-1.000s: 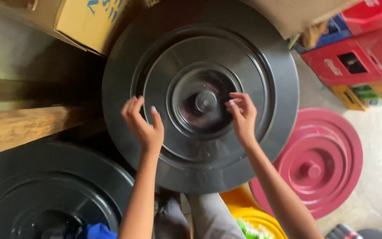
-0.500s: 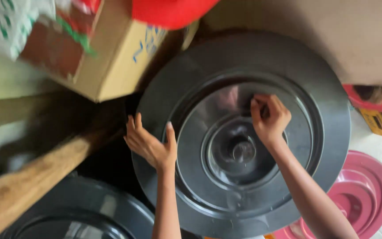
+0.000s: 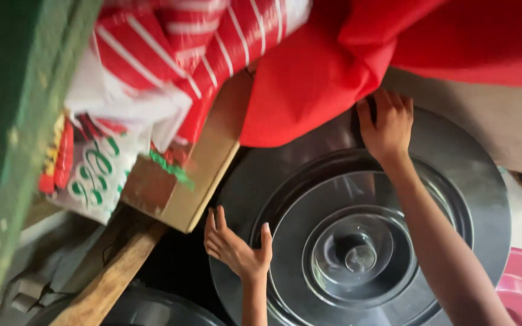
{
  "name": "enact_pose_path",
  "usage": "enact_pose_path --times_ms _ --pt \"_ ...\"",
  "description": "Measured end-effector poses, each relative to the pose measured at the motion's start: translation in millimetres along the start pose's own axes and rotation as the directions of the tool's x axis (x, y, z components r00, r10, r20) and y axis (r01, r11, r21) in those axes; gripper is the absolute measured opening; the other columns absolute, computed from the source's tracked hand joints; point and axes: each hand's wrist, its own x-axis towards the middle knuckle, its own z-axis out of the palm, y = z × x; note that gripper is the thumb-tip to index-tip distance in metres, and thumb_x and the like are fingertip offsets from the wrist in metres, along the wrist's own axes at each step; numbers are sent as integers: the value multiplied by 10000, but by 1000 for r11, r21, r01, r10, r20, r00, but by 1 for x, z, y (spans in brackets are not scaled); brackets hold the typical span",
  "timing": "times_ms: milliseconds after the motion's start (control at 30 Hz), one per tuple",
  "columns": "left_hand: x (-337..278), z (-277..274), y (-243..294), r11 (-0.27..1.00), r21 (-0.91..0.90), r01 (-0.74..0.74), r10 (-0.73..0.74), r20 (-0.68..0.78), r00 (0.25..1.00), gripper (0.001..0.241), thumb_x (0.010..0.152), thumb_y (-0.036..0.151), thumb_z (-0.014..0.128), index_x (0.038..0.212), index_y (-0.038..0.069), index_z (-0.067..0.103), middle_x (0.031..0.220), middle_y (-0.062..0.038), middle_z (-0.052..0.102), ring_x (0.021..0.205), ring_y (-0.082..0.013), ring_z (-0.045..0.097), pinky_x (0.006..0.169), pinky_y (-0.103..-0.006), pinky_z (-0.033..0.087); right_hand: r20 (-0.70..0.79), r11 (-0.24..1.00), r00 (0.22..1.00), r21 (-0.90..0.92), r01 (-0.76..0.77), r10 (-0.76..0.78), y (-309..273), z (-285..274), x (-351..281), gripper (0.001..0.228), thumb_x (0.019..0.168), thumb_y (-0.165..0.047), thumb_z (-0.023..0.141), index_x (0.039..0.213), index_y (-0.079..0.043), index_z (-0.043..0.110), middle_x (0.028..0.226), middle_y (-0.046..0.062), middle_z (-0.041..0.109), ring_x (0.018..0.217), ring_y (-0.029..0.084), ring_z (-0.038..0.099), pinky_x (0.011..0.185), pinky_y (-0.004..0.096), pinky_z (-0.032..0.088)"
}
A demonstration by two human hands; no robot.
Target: Organizing small laundry detergent packets on top of bins and moving them to a shelf in a store.
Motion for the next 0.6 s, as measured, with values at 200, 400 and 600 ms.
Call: enact_pose_path --times_ms 200,400,600 --pt "-7 3 -3 1000 -5 20 -20 -1 1000 877 828 612 556 1468 29 418 1493 -257 434 1322 -465 431 1130 -579 283 -7 998 1000 66 1 0 0 -6 -6 234 893 -141 693 1055 27 706 960 207 689 809 430 583 854 463 458" --pt "-15 4 -8 999 -54 -1 1 -5 1000 869 788 585 579 1438 25 439 1501 -263 429 1300 -454 443 1124 -564 284 -6 993 998 108 -54 55 -4 -15 -15 182 915 -76 706 1071 17 721 882 164 686 836 399 601 952 459 464" --pt "-9 4 -9 1000 7 2 -3 38 999 892 794 645 558 1420 18 449 1461 -261 434 1264 -460 433 1098 -551 281 -10 993 998 98 -63 65 -3 -10 -13 78 860 -75 694 849 3 691 749 167 673 684 440 573 948 463 494"
